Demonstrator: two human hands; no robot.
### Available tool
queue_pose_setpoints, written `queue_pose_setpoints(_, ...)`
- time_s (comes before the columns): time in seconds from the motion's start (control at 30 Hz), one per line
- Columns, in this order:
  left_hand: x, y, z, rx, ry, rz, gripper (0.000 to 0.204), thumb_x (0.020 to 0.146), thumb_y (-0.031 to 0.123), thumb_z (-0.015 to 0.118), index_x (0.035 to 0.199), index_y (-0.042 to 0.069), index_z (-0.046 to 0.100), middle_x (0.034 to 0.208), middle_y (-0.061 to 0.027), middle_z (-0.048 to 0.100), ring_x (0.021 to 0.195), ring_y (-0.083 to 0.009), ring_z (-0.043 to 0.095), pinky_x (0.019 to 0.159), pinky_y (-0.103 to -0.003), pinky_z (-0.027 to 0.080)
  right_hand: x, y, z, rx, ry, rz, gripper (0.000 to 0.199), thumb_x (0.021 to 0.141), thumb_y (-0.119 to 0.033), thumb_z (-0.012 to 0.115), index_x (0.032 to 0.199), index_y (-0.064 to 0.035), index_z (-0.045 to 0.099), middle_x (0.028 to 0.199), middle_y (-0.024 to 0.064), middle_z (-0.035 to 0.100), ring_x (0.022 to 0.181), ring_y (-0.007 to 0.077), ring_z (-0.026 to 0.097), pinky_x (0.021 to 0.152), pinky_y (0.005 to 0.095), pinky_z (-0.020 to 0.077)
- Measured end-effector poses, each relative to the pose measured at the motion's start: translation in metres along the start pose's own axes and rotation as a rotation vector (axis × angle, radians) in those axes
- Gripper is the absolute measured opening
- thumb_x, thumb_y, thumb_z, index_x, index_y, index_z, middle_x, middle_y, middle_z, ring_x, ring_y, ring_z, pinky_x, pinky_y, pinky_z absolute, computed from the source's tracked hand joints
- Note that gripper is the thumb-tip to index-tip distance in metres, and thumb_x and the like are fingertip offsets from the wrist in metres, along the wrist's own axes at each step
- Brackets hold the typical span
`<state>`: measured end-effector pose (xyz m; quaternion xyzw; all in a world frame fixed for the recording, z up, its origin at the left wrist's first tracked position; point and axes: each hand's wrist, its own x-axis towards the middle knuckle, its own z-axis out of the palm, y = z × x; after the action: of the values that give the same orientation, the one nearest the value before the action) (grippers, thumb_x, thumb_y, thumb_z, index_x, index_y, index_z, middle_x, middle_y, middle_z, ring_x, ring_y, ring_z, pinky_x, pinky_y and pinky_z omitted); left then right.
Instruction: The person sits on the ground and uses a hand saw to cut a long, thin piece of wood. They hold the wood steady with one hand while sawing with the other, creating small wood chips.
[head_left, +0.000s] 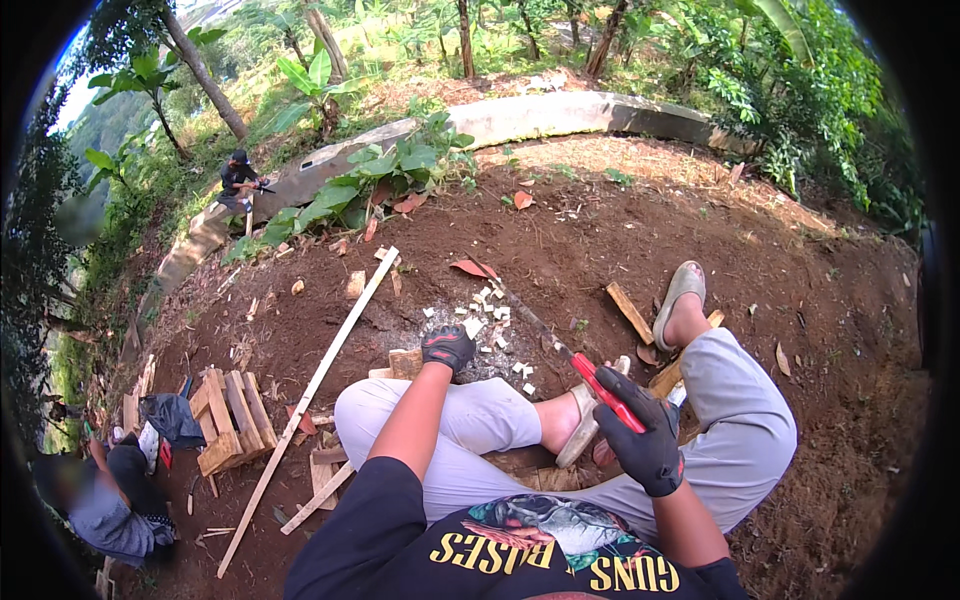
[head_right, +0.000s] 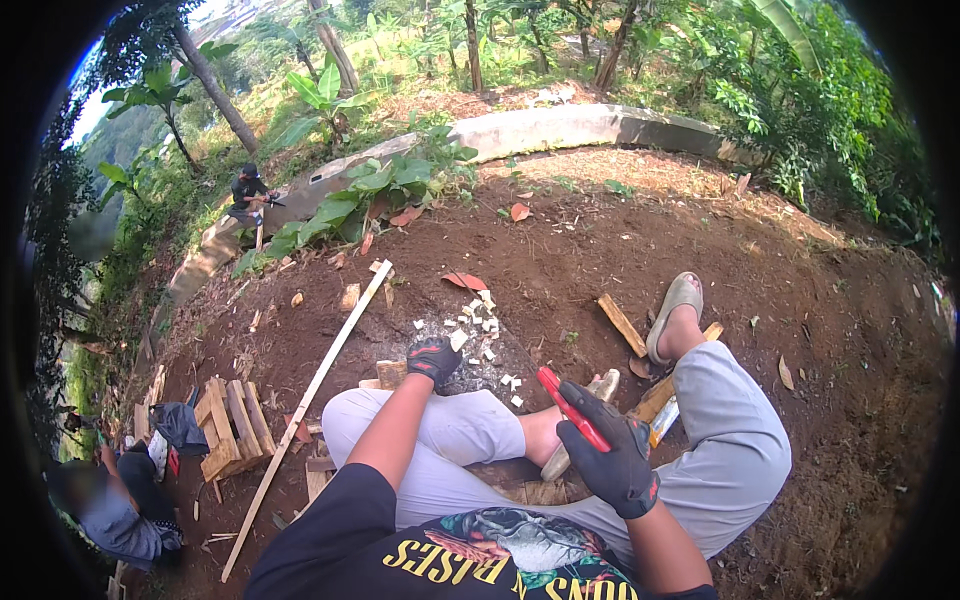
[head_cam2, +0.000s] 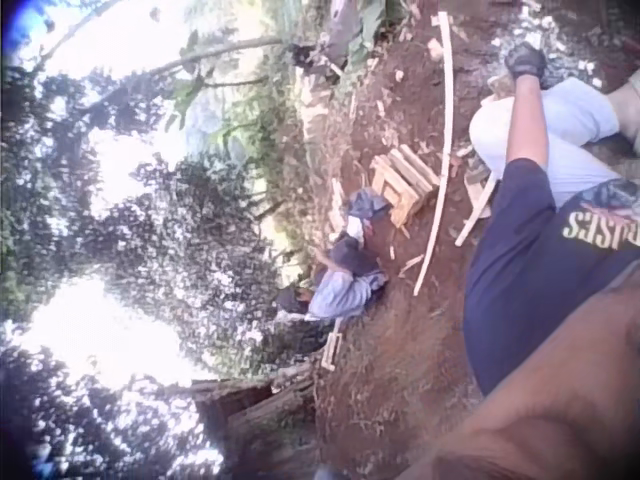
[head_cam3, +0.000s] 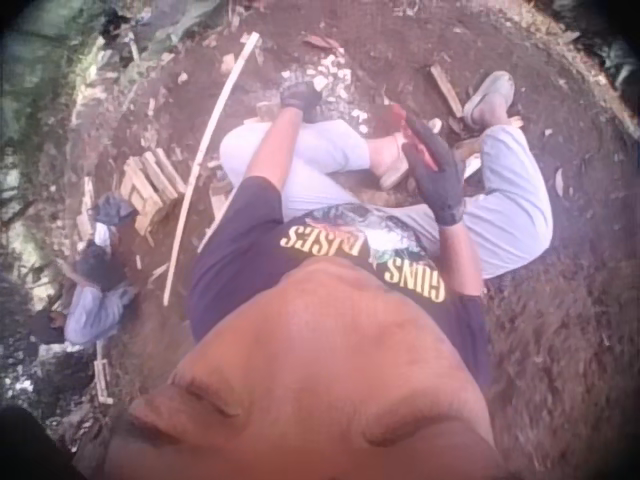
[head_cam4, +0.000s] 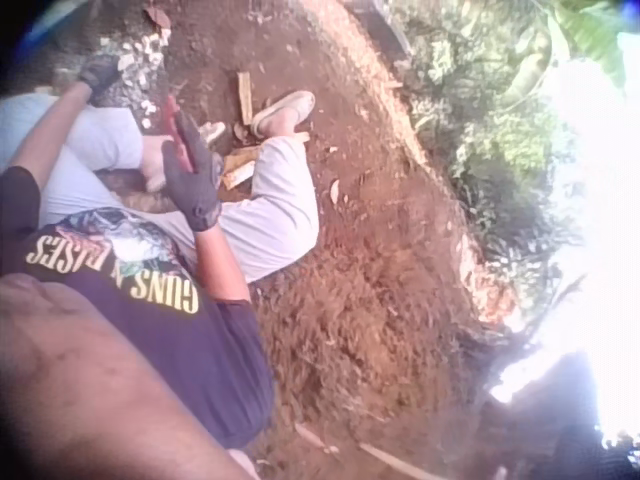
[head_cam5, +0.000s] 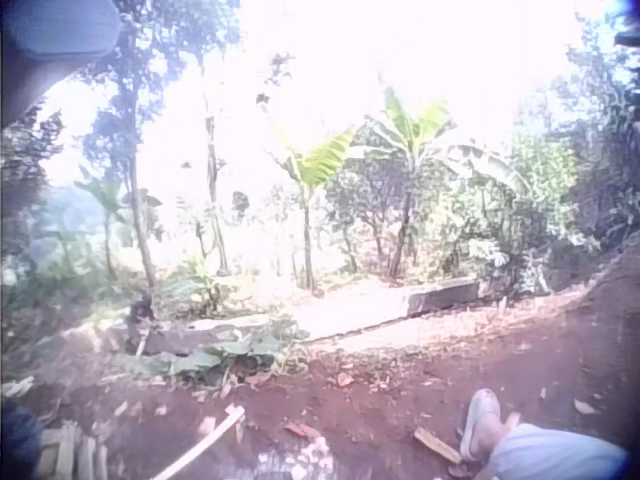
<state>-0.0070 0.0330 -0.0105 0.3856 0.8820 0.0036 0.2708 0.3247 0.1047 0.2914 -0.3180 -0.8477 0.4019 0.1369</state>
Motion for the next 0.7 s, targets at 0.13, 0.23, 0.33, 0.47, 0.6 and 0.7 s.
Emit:
queue_pose_setpoints(0.13,-0.022,-0.001,-0.015,0.07,0.015,0.138,0.06,0.092,0.05,0.068,0.139,0.012,0.068,0.141,-0.0202,0.067,0.132,-0.037,0.064,0.112,-0.05,0.049,-0.036,-0.023,-0.043,0.004,0.206,0.058,0.047,0.089,-0.008,0.074,0.135,-0.0051,0.071,0.126,0.0197,0.076,0.115,0.0331,0.074,0.103,0.0422,0.0541)
queue_pose_setpoints(0.23,-0.071,-0.016,-0.046,-0.118,0.336,0.097,0.069,0.09,0.058,0.072,0.136,0.008,0.067,0.14,-0.02,0.066,0.132,-0.0371,0.062,0.114,-0.049,0.046,-0.06,-0.001,-0.069,-0.152,0.406,-0.113,0.047,0.089,-0.005,0.07,0.136,-0.0003,0.071,0.112,0.0134,0.077,0.077,0.015,0.067,0.073,0.0316,0.0543)
queue_pose_setpoints(0.33,-0.136,-0.066,-0.062,-0.222,0.716,0.068,0.062,0.093,0.049,0.074,0.134,0.004,0.065,0.139,-0.0198,0.066,0.13,-0.0381,0.06,0.115,-0.05,0.044,-0.082,0.017,-0.104,-0.111,0.483,-0.029,0.049,0.094,-0.001,0.065,0.142,-0.0015,0.067,0.118,0.0089,0.074,0.067,0.0063,0.054,0.06,0.0241,0.0435)
queue_pose_setpoints(0.47,-0.24,-0.143,-0.028,-0.355,0.99,-0.24,0.052,0.099,0.039,0.071,0.135,0.003,0.064,0.131,-0.0222,0.068,0.123,-0.0407,0.063,0.11,-0.051,0.046,-0.081,0.012,-0.136,-0.014,0.509,0.069,0.049,0.095,0.0,0.063,0.145,0.0009,0.064,0.13,0.0138,0.073,0.096,0.0132,0.066,0.079,0.0283,0.0532)
queue_pose_setpoints(0.6,-0.306,-0.185,0.086,-0.446,0.884,-0.452,0.059,0.098,0.04,0.07,0.143,0.004,0.057,0.141,-0.0226,0.062,0.134,-0.0408,0.055,0.117,-0.055,0.039,-0.072,0.018,-0.151,-0.115,0.536,-0.019,0.047,0.099,-0.001,0.062,0.145,-0.0021,0.065,0.126,0.0107,0.074,0.083,0.0081,0.059,0.068,0.0253,0.047)
queue_pose_setpoints(0.7,-0.359,-0.182,0.155,-0.136,0.831,-0.551,0.069,0.097,0.044,0.07,0.149,0.003,0.051,0.151,-0.0212,0.054,0.144,-0.0399,0.046,0.124,-0.057,0.031,-0.066,0.015,-0.155,-0.134,0.515,0.0,0.045,0.1,-0.001,0.062,0.145,-0.0029,0.066,0.126,0.0099,0.074,0.081,0.0077,0.059,0.067,0.0252,0.0474)
